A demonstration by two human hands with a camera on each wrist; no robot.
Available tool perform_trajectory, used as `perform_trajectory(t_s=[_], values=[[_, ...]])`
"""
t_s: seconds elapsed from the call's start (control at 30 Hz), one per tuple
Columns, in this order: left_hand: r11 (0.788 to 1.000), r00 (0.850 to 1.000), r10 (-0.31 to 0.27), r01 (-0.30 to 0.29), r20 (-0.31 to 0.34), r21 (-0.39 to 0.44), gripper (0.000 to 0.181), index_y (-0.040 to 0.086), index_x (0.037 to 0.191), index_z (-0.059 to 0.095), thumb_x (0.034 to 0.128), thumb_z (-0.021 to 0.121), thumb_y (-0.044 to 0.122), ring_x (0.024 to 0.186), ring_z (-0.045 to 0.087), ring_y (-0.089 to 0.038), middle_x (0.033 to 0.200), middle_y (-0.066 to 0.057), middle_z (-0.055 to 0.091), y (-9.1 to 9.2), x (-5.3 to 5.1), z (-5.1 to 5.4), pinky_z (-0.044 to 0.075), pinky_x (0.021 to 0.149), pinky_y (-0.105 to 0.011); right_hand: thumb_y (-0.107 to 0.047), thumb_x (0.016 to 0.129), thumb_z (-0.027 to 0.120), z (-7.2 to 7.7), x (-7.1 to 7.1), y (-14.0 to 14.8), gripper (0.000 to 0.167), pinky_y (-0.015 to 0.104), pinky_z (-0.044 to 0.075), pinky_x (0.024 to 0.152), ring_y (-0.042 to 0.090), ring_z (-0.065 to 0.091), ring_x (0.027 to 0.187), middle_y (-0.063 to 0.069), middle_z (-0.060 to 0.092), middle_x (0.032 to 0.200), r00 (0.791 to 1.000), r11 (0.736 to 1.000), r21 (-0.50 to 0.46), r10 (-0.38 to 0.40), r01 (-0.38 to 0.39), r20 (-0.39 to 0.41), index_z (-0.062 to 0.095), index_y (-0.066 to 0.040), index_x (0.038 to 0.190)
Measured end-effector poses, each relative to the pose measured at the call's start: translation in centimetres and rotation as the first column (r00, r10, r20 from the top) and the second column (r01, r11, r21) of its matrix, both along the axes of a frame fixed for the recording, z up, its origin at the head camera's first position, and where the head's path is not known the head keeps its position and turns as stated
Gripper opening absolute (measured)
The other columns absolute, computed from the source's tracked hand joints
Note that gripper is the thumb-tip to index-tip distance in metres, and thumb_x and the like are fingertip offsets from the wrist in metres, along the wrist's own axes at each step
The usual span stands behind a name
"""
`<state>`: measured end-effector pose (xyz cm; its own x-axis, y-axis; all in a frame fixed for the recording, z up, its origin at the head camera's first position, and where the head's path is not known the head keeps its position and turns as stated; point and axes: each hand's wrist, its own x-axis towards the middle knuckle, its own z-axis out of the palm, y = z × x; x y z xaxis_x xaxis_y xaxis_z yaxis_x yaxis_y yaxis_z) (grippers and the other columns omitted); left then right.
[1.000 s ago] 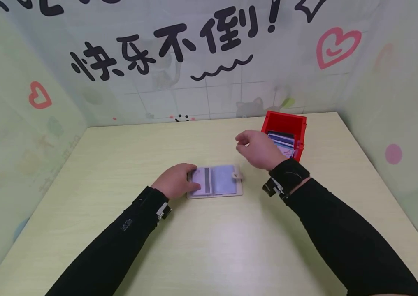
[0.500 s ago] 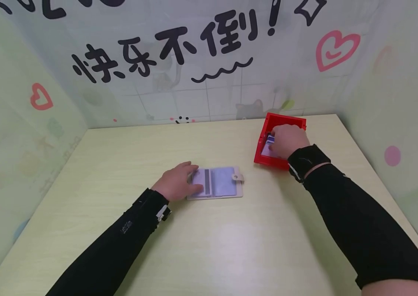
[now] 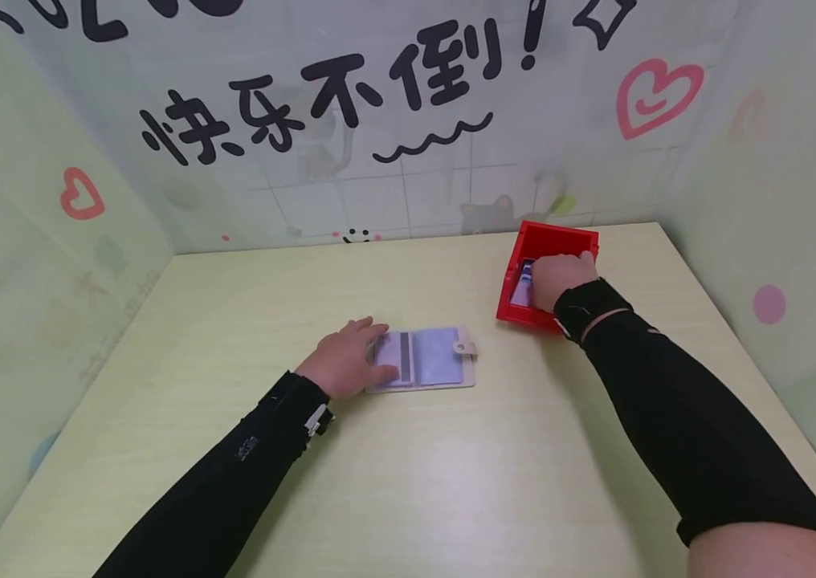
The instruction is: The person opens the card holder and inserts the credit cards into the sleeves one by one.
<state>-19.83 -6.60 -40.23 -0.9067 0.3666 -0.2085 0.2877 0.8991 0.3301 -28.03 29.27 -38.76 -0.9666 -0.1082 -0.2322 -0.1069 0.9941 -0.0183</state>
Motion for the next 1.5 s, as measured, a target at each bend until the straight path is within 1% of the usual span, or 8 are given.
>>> perform_trajectory(t_s=[0.17, 0.37, 0.6, 0.9, 1.07, 1.17, 1.4, 1.5], values=[[1.000, 1.000, -0.002, 0.002, 0.001, -0.007, 0.079, 0.015, 0.159, 0.048, 0.0940, 0.074, 0.051, 0.155, 0.038, -0.035, 0.167, -0.013, 0.042, 0.1, 0.2, 0.2, 0.034, 0.124, -0.056, -0.020, 0.081, 0.083, 0.1, 0.1, -0.2, 0.031, 0.070, 0.039, 0.109, 0.039, 0.060, 0.102, 0.012, 0.076, 0.091, 1.000, 1.000, 0.018, 0.004, -0.004, -0.015, 0.071, -0.003, 0.105], [0.999, 1.000, -0.010, 0.010, 0.008, -0.034, 0.078, 0.015, 0.158, 0.049, 0.0944, 0.073, 0.053, 0.152, 0.042, -0.033, 0.166, -0.012, 0.045, 0.2, 0.1, 0.3, 0.035, 0.122, -0.055, -0.018, 0.081, 0.083, 0.4, 0.1, -0.3, 0.030, 0.070, 0.038, 0.110, 0.039, 0.059, 0.104, 0.012, 0.076, 0.092, 1.000, 1.000, 0.004, 0.000, 0.000, -0.002, 0.071, -0.003, 0.104], [0.999, 1.000, -0.004, 0.005, 0.013, -0.039, 0.077, 0.015, 0.158, 0.049, 0.0945, 0.073, 0.052, 0.152, 0.043, -0.032, 0.165, -0.011, 0.045, 0.3, 0.1, 0.3, 0.035, 0.122, -0.055, -0.016, 0.081, 0.084, -0.2, -0.1, 0.1, 0.031, 0.066, 0.041, 0.107, 0.037, 0.059, 0.102, 0.011, 0.075, 0.092, 1.000, 1.000, 0.001, -0.008, 0.008, -0.009, 0.069, -0.004, 0.104], [0.999, 1.000, -0.004, 0.004, 0.002, -0.035, 0.075, 0.014, 0.156, 0.052, 0.0942, 0.075, 0.050, 0.148, 0.047, -0.031, 0.163, -0.011, 0.048, 0.3, 0.3, 0.4, 0.037, 0.121, -0.055, -0.014, 0.078, 0.087, -0.9, -0.3, 0.5, 0.033, 0.071, 0.039, 0.111, 0.040, 0.060, 0.102, 0.013, 0.076, 0.092, 0.999, 1.000, -0.007, -0.021, 0.020, -0.039, 0.067, -0.003, 0.101], [0.999, 1.000, -0.005, 0.005, 0.001, -0.036, 0.075, 0.014, 0.156, 0.052, 0.0940, 0.075, 0.050, 0.149, 0.046, -0.032, 0.163, -0.012, 0.048, 0.4, 0.3, 0.4, 0.037, 0.121, -0.055, -0.014, 0.079, 0.086, -1.1, -0.4, 0.5, 0.040, 0.073, 0.040, 0.109, 0.040, 0.064, 0.098, 0.016, 0.076, 0.097, 0.998, 1.000, -0.002, -0.021, 0.020, -0.052, 0.066, -0.001, 0.110], [0.999, 1.000, -0.002, 0.002, 0.003, -0.035, 0.075, 0.014, 0.156, 0.052, 0.0939, 0.075, 0.050, 0.150, 0.045, -0.032, 0.164, -0.012, 0.047, 0.3, 0.3, 0.2, 0.036, 0.121, -0.055, -0.013, 0.080, 0.085, -0.8, -0.3, 0.4, 0.044, 0.074, 0.040, 0.108, 0.041, 0.064, 0.099, 0.019, 0.075, 0.100, 0.998, 0.999, -0.016, -0.029, 0.028, -0.051, 0.063, 0.002, 0.115], [1.000, 1.000, -0.007, 0.007, 0.004, -0.029, 0.075, 0.015, 0.156, 0.051, 0.0941, 0.074, 0.050, 0.153, 0.042, -0.032, 0.165, -0.012, 0.045, 0.1, 0.3, 0.0, 0.036, 0.121, -0.056, -0.009, 0.085, 0.078, 0.4, 0.0, 0.2, 0.034, 0.074, 0.041, 0.105, 0.042, 0.062, 0.103, 0.017, 0.075, 0.095, 0.999, 0.997, -0.073, -0.026, 0.023, -0.046, 0.064, 0.002, 0.113], [1.000, 1.000, -0.009, 0.009, 0.002, -0.028, 0.075, 0.014, 0.156, 0.051, 0.0940, 0.074, 0.050, 0.152, 0.043, -0.031, 0.165, -0.012, 0.045, 0.1, 0.3, 0.0, 0.036, 0.121, -0.056, -0.008, 0.087, 0.076, 0.6, 0.1, 0.3, 0.033, 0.074, 0.040, 0.105, 0.043, 0.060, 0.105, 0.018, 0.074, 0.098, 0.998, 0.993, -0.116, -0.042, 0.036, -0.042, 0.064, 0.002, 0.116]])
